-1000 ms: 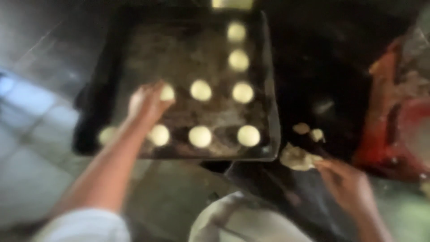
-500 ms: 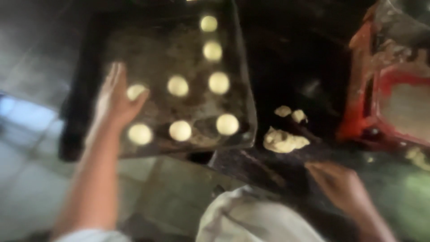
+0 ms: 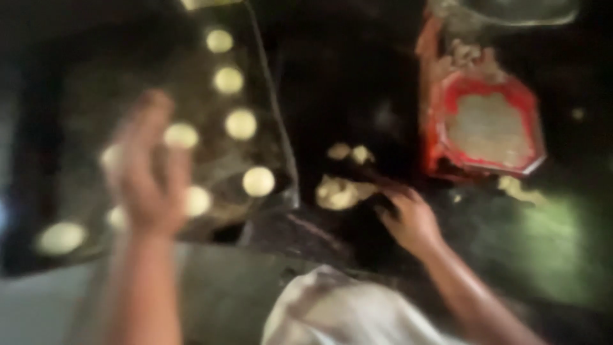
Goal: Divide and shape dough into small rounds and place them on a baking sheet.
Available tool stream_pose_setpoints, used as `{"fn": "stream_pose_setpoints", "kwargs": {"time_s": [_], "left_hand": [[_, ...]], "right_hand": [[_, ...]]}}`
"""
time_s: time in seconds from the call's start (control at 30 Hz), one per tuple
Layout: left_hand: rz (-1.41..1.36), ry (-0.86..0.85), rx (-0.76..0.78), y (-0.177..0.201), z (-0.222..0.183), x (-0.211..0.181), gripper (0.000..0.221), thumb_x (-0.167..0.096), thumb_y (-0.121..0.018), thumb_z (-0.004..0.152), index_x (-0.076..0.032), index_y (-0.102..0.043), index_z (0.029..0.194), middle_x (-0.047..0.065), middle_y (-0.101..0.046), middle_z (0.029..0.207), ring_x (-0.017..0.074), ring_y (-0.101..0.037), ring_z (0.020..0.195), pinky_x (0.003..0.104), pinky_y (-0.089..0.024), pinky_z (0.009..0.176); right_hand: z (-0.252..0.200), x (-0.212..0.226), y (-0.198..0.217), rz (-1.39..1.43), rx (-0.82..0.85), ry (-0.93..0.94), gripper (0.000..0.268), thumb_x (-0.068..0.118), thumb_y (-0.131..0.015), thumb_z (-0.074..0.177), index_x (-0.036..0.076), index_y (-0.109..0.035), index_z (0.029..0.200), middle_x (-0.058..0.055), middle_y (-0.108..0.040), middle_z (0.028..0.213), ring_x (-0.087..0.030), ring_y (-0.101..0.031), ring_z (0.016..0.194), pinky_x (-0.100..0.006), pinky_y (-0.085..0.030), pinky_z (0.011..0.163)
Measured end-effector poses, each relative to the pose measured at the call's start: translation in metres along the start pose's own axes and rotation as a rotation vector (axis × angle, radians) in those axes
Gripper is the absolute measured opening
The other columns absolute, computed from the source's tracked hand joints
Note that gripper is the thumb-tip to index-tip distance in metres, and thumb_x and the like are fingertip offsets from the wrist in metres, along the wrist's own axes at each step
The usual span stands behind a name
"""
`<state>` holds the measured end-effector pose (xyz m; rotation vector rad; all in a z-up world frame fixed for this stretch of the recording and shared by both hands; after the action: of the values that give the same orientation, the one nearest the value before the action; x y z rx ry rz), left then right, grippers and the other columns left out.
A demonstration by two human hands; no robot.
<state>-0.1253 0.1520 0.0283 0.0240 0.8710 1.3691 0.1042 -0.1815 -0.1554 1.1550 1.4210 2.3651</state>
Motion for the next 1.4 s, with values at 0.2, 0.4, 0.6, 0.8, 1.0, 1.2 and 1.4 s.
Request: {"fn": "stream_pose_setpoints", "kwargs": {"time_s": [0.2, 0.4, 0.6, 0.8, 1.0, 1.2, 1.4], "left_hand": [[-0.495, 0.006, 0.309, -0.110, -0.072, -0.097, 0.067, -0.057, -0.051, 0.106, -0.003, -0.060, 0.143, 0.020, -0.058, 0.153, 0.0335, -0.055, 0.147, 0.045, -0.045, 0.123], [-0.777, 0.192, 0.312, -0.211, -0.127, -0.087, 0.078, -0.062, -0.036, 0.108, -0.001, -0.044, 0.156, 0.022, -0.048, 0.162, 0.0352, -0.041, 0.156, 0.043, -0.030, 0.128], [-0.770, 0.232, 0.419, -0.290, -0.183, -0.023, 0.071, -0.055, -0.036, 0.112, -0.001, -0.036, 0.159, 0.021, -0.046, 0.156, 0.0352, -0.042, 0.145, 0.042, -0.029, 0.122], [-0.861, 0.265, 0.396, -0.292, -0.176, -0.027, 0.073, -0.055, -0.029, 0.107, -0.006, -0.051, 0.157, 0.016, -0.061, 0.125, 0.0287, -0.057, 0.109, 0.040, -0.046, 0.101], [-0.604, 0.056, 0.394, -0.279, -0.185, -0.033, 0.058, -0.038, -0.037, 0.110, -0.005, -0.050, 0.156, 0.015, -0.060, 0.139, 0.0311, -0.054, 0.128, 0.046, -0.038, 0.119], [-0.609, -0.029, 0.520, -0.244, -0.163, -0.079, 0.072, -0.028, -0.064, 0.090, 0.000, -0.044, 0.154, 0.026, -0.038, 0.163, 0.0423, -0.029, 0.156, 0.050, -0.021, 0.126], [-0.386, -0.126, 0.456, -0.238, -0.154, -0.087, 0.075, -0.035, -0.074, 0.080, -0.003, -0.053, 0.145, 0.021, -0.048, 0.155, 0.0418, -0.038, 0.150, 0.057, -0.022, 0.124]], "right_hand": [[0.030, 0.026, -0.025, 0.103, 0.020, 0.368, 0.040, 0.013, -0.079, 0.081, 0.006, -0.072, 0.120, -0.016, -0.072, 0.123, -0.039, -0.064, 0.119, -0.045, -0.052, 0.101], [0.024, 0.021, -0.063, 0.261, 0.068, 0.444, 0.024, 0.008, -0.080, 0.079, 0.009, -0.075, 0.102, -0.014, -0.072, 0.110, -0.034, -0.070, 0.102, -0.041, -0.057, 0.087], [0.012, 0.027, -0.057, -0.085, -0.073, 0.580, 0.030, 0.022, -0.075, 0.065, 0.004, -0.071, 0.088, -0.017, -0.069, 0.089, -0.037, -0.068, 0.083, -0.047, -0.054, 0.073], [0.013, 0.016, -0.070, -0.215, 0.417, 0.384, 0.013, 0.019, -0.071, 0.078, 0.011, -0.077, 0.087, -0.014, -0.074, 0.090, -0.033, -0.069, 0.079, -0.048, -0.055, 0.070], [-0.006, 0.006, 0.026, 0.914, 1.171, 0.267, 0.032, 0.027, -0.076, 0.095, -0.004, -0.074, 0.100, -0.017, -0.076, 0.097, -0.029, -0.071, 0.092, -0.042, -0.057, 0.085], [-0.001, 0.081, 0.242, 1.091, 0.204, 0.464, 0.031, 0.006, -0.057, 0.090, -0.003, -0.065, 0.119, -0.020, -0.074, 0.117, -0.039, -0.068, 0.122, -0.069, -0.042, 0.108], [0.013, 0.006, 0.253, 0.049, -0.699, 0.295, 0.011, 0.000, -0.075, 0.097, 0.003, -0.067, 0.104, -0.013, -0.071, 0.111, -0.019, -0.065, 0.090, -0.030, -0.052, 0.076]]}}
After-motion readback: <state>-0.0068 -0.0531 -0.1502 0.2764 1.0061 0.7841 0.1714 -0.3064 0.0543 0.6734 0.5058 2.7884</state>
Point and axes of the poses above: each hand's wrist, its own z-axis towards the middle knuckle, its own y-axis out of the back of the hand, x = y × z, the point moved 5 cm from there along z, towards the middle knuckle
